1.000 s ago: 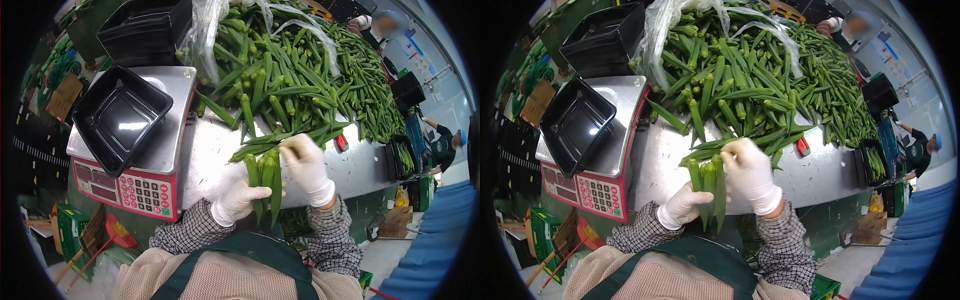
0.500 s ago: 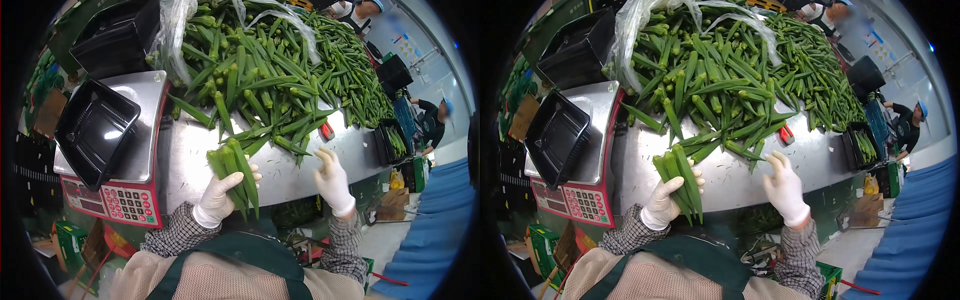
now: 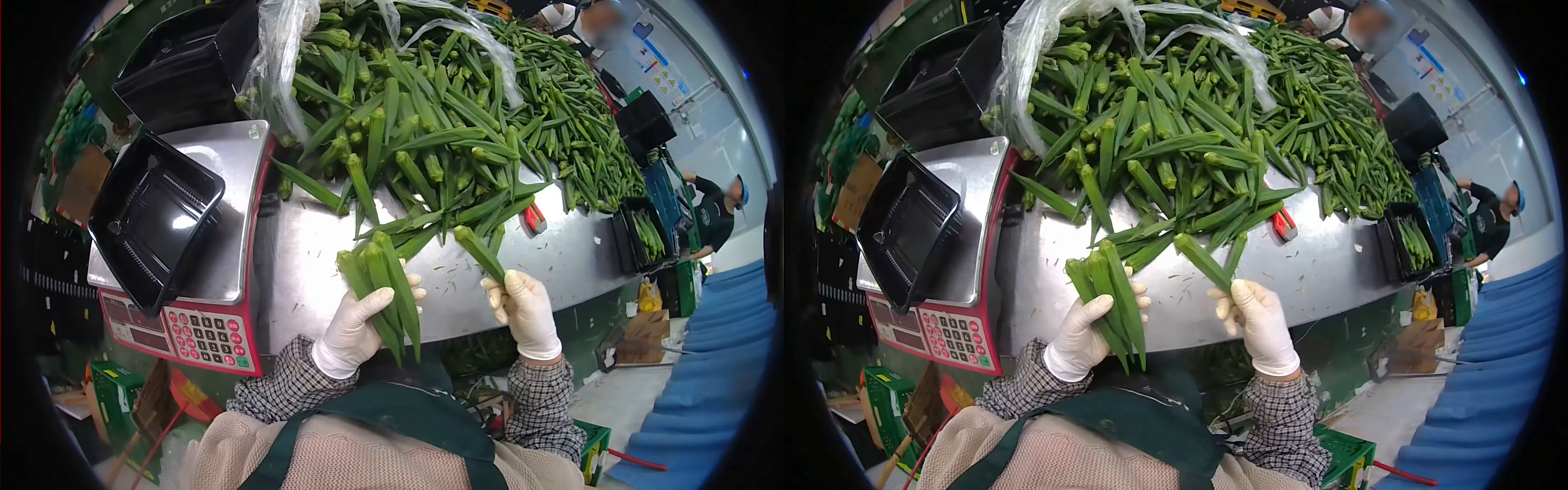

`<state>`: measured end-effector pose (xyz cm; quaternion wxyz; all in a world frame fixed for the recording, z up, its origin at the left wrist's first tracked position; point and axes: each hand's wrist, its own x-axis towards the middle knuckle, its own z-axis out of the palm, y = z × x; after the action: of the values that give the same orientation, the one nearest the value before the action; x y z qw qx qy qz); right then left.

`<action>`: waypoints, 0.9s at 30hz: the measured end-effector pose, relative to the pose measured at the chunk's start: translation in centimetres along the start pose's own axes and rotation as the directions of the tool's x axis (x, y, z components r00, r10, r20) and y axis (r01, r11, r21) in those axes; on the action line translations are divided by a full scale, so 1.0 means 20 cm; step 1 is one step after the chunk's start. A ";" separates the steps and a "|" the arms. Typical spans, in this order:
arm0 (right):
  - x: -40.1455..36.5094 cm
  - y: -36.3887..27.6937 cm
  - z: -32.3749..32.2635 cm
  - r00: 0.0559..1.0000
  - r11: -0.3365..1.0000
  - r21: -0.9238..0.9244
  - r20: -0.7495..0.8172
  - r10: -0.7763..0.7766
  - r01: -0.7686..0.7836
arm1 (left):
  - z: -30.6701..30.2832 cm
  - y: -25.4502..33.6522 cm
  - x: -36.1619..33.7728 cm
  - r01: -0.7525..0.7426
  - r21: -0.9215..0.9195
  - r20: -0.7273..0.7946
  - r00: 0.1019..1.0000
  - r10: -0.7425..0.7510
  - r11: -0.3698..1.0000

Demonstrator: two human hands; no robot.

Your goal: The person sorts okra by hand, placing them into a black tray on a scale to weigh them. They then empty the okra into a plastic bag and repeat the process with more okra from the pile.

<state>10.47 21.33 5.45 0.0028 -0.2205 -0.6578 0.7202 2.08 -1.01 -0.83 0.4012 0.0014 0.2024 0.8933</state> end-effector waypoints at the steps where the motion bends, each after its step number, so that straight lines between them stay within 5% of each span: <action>1: 0.00 0.01 0.03 1.000 0.999 0.043 0.023 0.005 -0.006 | 0.00 0.00 0.00 0.003 0.001 -0.004 1.000 -0.003 1.000; 2: 0.00 0.03 0.07 0.999 0.996 0.083 0.046 0.008 -0.012 | 0.00 0.00 -0.01 -0.012 0.018 -0.006 1.000 0.012 1.000; 5: -0.03 0.10 0.24 0.987 0.925 -0.344 0.074 -0.142 0.159 | 0.02 -0.01 -0.02 -0.048 0.060 0.007 0.999 0.047 0.997; 6: -0.01 0.11 0.32 0.765 0.563 -0.533 0.312 -0.564 0.632 | 0.02 -0.02 -0.02 -0.050 0.073 0.014 0.999 0.049 0.996; 8: -0.06 0.00 0.41 0.790 0.312 -0.732 0.504 -0.349 0.605 | 0.01 -0.02 -0.02 -0.045 0.081 -0.012 0.999 0.046 0.996; 11: 0.02 -0.07 0.32 0.752 0.388 -0.668 0.418 -0.510 0.635 | -0.01 -0.01 -0.02 -0.034 0.011 -0.099 0.994 0.035 0.999; 13: 0.15 -0.03 0.20 0.765 0.333 -0.846 0.127 -0.631 0.415 | -0.01 -0.01 -0.02 -0.033 -0.020 -0.097 0.995 0.031 0.999; 16: 0.30 0.03 0.11 0.723 0.022 -0.981 0.128 -0.679 0.194 | 0.00 -0.01 -0.01 -0.031 -0.029 -0.080 0.996 0.029 0.999; 19: 0.39 0.08 0.05 0.757 -0.022 -0.984 0.149 -0.636 0.175 | 0.00 -0.01 -0.01 -0.025 -0.020 -0.067 0.997 0.023 0.999; 22: 0.30 -0.04 -0.02 0.440 0.039 -0.927 0.140 -0.887 0.374 | 0.00 0.00 -0.01 -0.026 -0.007 -0.070 0.997 0.025 1.000; 24: 0.15 -0.11 -0.04 0.702 0.746 -0.541 -0.351 -0.620 0.388 | 0.00 0.00 -0.02 -0.019 0.000 -0.077 0.997 0.019 1.000; 27: 0.05 -0.17 -0.15 0.805 0.874 -0.073 -0.360 -0.472 0.480 | 0.00 -0.01 -0.01 0.003 -0.003 -0.067 0.998 -0.003 1.000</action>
<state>9.56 24.91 8.20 0.3084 -0.1790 -0.6718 0.6493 2.32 -0.99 -0.78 0.3953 -0.0294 0.2147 0.8926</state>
